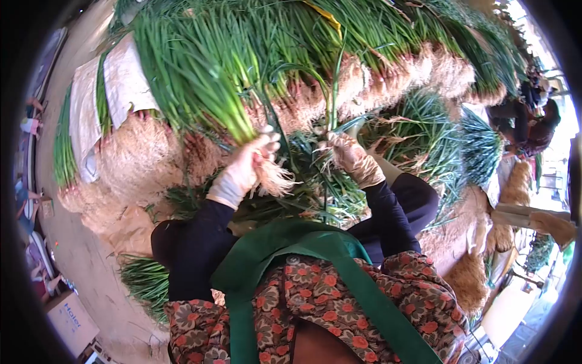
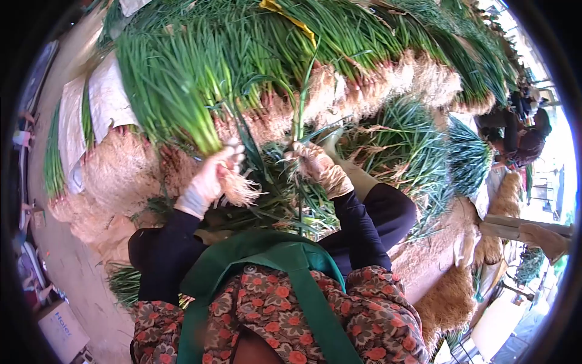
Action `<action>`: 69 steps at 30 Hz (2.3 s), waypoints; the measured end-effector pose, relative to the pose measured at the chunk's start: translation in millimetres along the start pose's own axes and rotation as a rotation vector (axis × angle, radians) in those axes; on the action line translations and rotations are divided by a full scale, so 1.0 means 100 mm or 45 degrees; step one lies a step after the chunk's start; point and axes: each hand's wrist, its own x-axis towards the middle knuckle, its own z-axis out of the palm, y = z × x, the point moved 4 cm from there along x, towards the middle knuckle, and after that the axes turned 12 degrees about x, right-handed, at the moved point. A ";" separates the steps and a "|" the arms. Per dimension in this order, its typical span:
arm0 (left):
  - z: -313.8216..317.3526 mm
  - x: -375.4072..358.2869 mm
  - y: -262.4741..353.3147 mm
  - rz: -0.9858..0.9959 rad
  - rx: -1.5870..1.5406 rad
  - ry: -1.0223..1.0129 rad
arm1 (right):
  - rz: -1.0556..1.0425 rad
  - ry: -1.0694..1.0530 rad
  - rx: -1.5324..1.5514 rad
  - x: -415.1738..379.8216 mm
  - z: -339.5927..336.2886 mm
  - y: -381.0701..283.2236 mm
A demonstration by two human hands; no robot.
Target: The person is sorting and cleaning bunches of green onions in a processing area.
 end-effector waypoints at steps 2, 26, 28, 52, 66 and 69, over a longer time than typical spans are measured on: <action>0.03 -0.01 -0.13 -0.026 0.277 -0.072 | 0.144 -0.097 0.237 0.14 0.37 0.23; -0.29 -0.34 -0.39 0.085 0.446 0.137 | -0.366 -0.396 0.054 0.23 0.44 -0.33; -0.22 -0.58 0.05 0.300 0.128 0.259 | -0.585 -0.160 0.040 -0.09 0.00 -0.98; -0.68 -0.36 0.32 0.305 -0.102 0.313 | -0.647 -0.802 -2.847 0.78 0.25 0.71; -0.50 -0.23 0.41 0.243 -0.296 0.329 | -0.248 0.375 -0.337 2.11 -1.50 -0.79; -0.51 -0.23 0.45 0.315 -0.209 0.386 | -0.379 0.173 0.142 2.13 -0.71 -0.84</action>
